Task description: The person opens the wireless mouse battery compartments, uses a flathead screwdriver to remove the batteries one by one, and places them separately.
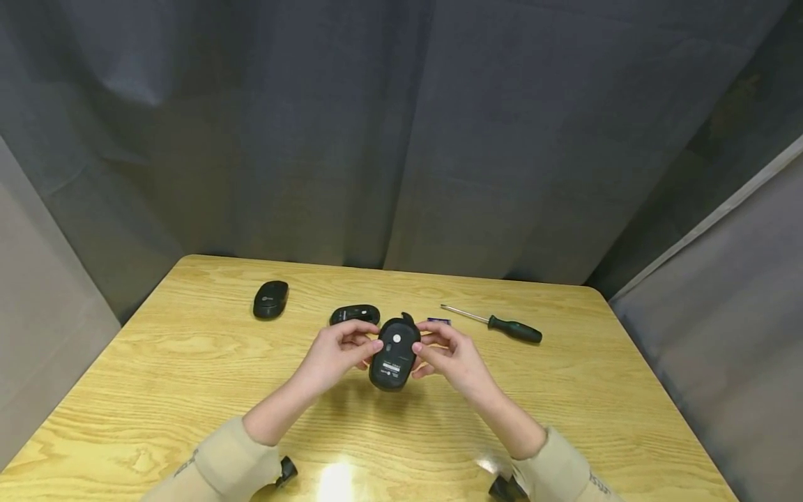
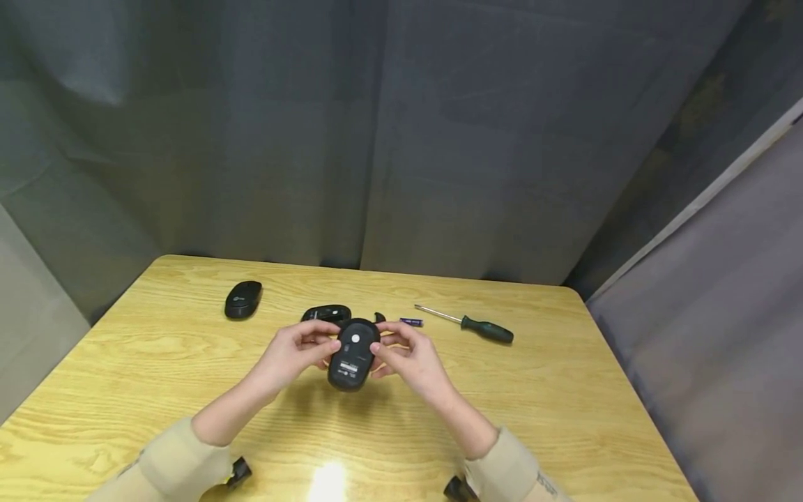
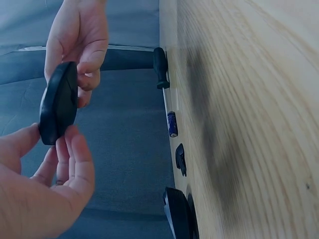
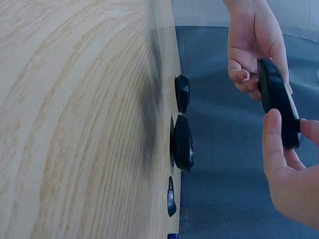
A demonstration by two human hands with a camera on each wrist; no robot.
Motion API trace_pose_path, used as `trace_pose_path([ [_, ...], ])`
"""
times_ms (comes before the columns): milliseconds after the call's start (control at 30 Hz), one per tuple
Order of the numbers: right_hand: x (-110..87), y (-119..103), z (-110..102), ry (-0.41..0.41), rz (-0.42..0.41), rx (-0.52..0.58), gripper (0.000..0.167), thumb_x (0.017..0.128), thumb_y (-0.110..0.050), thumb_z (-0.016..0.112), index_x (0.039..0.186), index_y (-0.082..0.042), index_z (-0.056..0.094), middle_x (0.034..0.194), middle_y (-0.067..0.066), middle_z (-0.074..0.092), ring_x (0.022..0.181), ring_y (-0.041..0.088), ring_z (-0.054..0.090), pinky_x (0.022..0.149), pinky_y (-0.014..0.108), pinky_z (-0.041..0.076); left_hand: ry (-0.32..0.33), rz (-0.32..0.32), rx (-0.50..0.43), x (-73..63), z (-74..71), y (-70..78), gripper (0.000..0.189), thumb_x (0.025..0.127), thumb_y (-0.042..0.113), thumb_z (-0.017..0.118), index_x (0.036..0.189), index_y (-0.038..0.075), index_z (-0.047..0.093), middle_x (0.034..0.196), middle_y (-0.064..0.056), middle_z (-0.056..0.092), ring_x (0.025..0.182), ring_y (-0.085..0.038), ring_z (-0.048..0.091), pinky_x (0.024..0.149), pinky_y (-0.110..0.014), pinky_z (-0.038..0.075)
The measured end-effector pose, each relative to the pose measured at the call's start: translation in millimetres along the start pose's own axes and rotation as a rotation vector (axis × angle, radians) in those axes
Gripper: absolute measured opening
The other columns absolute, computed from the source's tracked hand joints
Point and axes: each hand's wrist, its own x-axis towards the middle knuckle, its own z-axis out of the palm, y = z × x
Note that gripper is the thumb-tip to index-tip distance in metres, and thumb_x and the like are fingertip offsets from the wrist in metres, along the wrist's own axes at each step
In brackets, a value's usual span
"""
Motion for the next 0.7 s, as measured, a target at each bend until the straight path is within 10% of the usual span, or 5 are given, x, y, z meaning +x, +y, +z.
trace_pose_path([
  [700, -0.6, 5.1, -3.1, -0.027, 0.053, -0.012, 0.049, 0.088, -0.016, 0.068, 0.128, 0.001, 0.046, 0.107, 0.023, 0.056, 0.082, 0.037, 0.067, 0.078, 0.055, 0.054, -0.044, -0.032, -0.010, 3.6, 1.7, -0.9, 0.036, 0.084, 0.019, 0.071, 0.118, 0.007, 0.064, 0.100, -0.012, 0.068, 0.087, -0.018, 0.066, 0.072, -0.031, 0.058],
])
